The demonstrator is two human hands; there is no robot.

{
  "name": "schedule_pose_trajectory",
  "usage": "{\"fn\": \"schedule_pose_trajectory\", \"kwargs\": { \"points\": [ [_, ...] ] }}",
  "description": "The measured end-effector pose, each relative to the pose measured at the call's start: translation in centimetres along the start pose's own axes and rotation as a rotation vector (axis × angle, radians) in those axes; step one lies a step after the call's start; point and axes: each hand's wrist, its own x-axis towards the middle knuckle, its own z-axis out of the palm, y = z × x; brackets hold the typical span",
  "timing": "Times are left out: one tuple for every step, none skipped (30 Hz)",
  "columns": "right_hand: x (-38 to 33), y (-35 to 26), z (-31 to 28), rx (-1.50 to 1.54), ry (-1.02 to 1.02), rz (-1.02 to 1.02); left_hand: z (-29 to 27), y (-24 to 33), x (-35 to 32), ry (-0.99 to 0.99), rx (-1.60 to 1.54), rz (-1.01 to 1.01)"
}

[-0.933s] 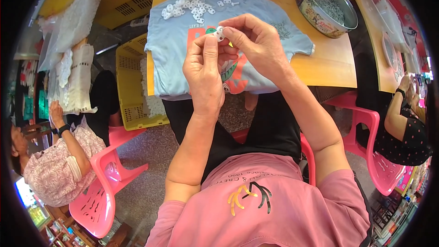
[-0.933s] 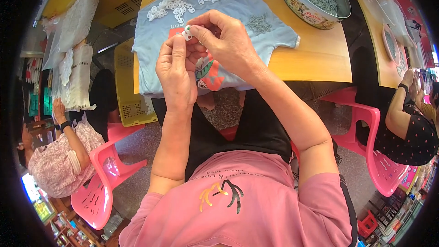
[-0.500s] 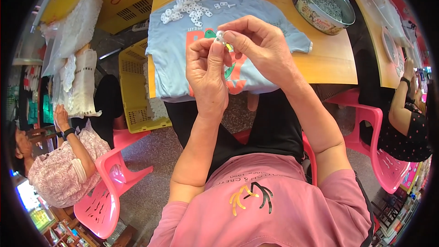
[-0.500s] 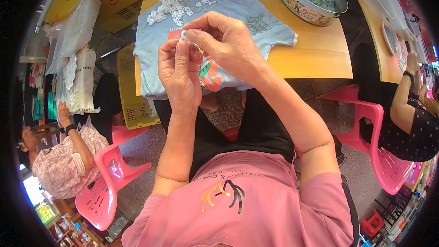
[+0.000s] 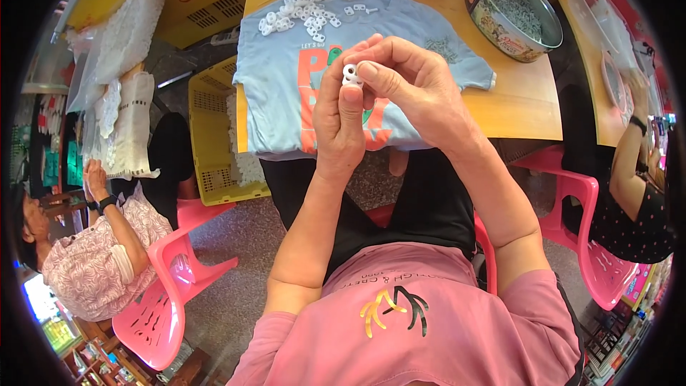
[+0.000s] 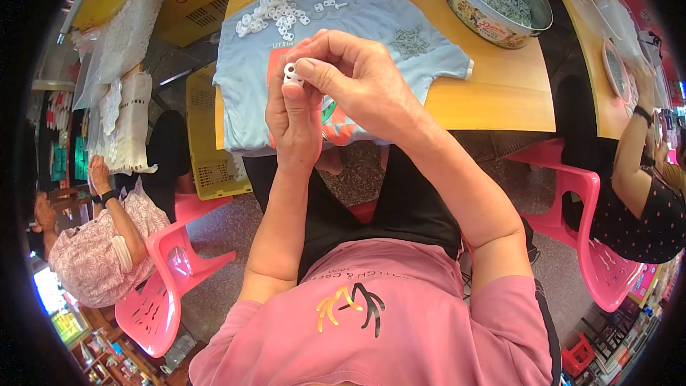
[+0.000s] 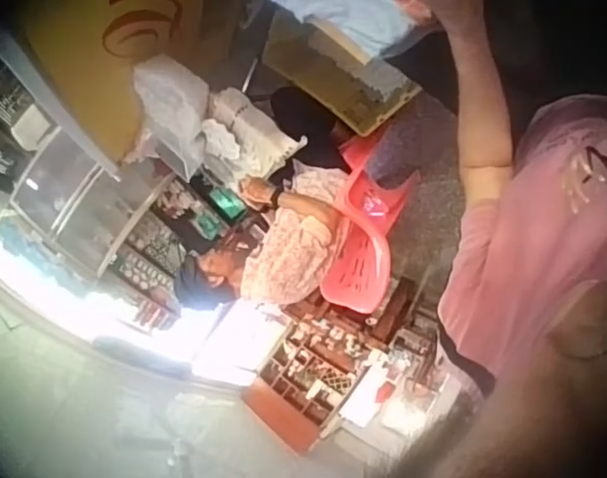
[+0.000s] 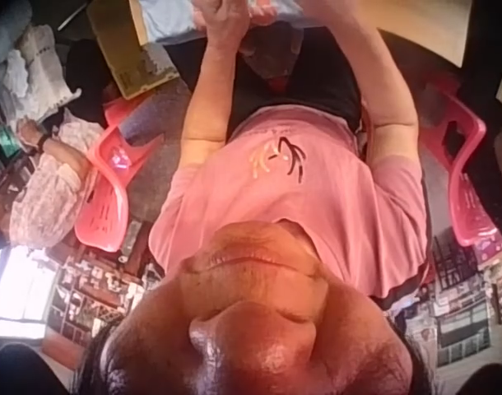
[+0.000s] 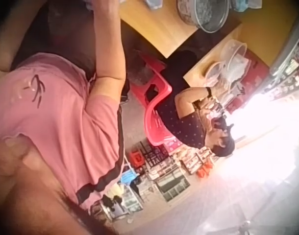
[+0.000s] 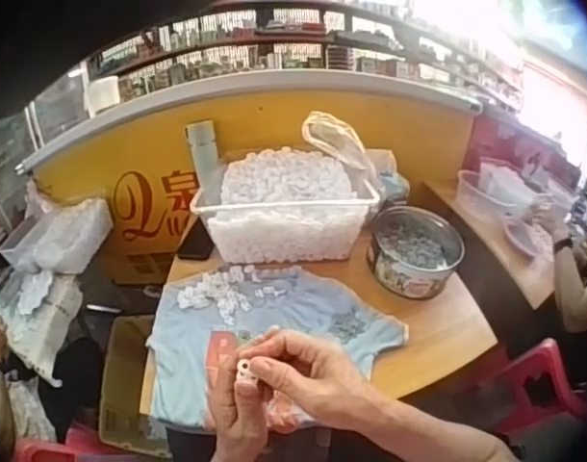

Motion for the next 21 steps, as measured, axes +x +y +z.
{"fn": "schedule_pose_trajectory", "kwargs": {
  "points": [
    [0.0,0.1,0.0,-0.001,-0.003,0.003,-0.1,-0.2,-0.2,0.009,0.007,0.004],
    [0.1,0.2,0.0,0.000,-0.002,0.003,-0.1,-0.3,-0.3,0.019,0.013,0.007],
    [0.1,0.3,0.0,0.000,0.000,0.002,-0.1,-0.4,-0.4,0.024,0.013,0.008],
    [0.1,0.5,0.0,-0.001,-0.004,0.006,-0.1,-0.6,-0.5,0.033,0.012,0.012],
    [0.0,0.6,0.0,0.026,0.000,0.003,0.0,-0.8,-0.6,0.043,0.011,0.017],
    [0.0,0.8,0.0,0.054,0.000,0.001,0.0,-0.9,-0.6,0.051,0.013,0.019],
    [0.0,0.9,0.0,0.053,-0.008,0.005,-0.1,-1.0,-0.6,0.049,0.013,0.032],
    [0.0,1.1,0.0,0.037,0.002,-0.009,-0.1,-1.1,-0.5,0.047,0.013,0.045],
    [0.0,1.2,0.0,0.022,0.012,-0.021,-0.2,-1.2,-0.4,0.057,0.015,0.047],
    [-0.1,1.2,0.1,0.020,0.003,-0.016,-0.3,-1.3,-0.3,0.036,-0.007,0.054],
    [-0.1,1.1,0.0,0.026,0.009,-0.005,-0.3,-1.3,-0.2,0.015,-0.029,0.061],
    [-0.1,1.1,0.0,0.033,0.015,0.007,-0.4,-1.3,-0.3,0.026,-0.027,0.063],
    [0.0,1.3,-0.1,0.032,0.005,0.013,-0.4,-1.2,-0.2,0.016,0.008,0.050],
    [0.0,1.5,-0.3,0.005,0.009,-0.007,-0.5,-1.2,-0.2,0.007,0.043,0.036],
    [-0.1,1.7,-0.1,-0.022,0.015,-0.025,-0.6,-1.1,-0.2,0.016,0.043,0.035],
    [0.0,1.7,0.1,-0.023,0.008,-0.019,-0.7,-1.1,0.0,0.011,0.009,0.024],
    [0.2,1.6,0.5,-0.028,0.023,-0.011,-0.8,-0.9,-0.1,0.005,-0.025,0.015],
    [0.4,1.6,0.7,-0.034,0.034,-0.005,-0.9,-0.9,-0.2,0.015,-0.022,0.020],
    [0.7,1.5,0.9,-0.035,0.021,-0.003,-1.0,-0.8,-0.3,0.046,-0.043,0.019],
    [0.9,1.3,1.0,-0.079,0.022,0.031,-1.1,-0.7,-0.4,0.079,-0.062,0.021],
    [1.3,1.3,1.2,-0.118,0.010,0.062,-1.1,-0.5,-0.3,0.099,-0.044,0.036]
  ]
}}
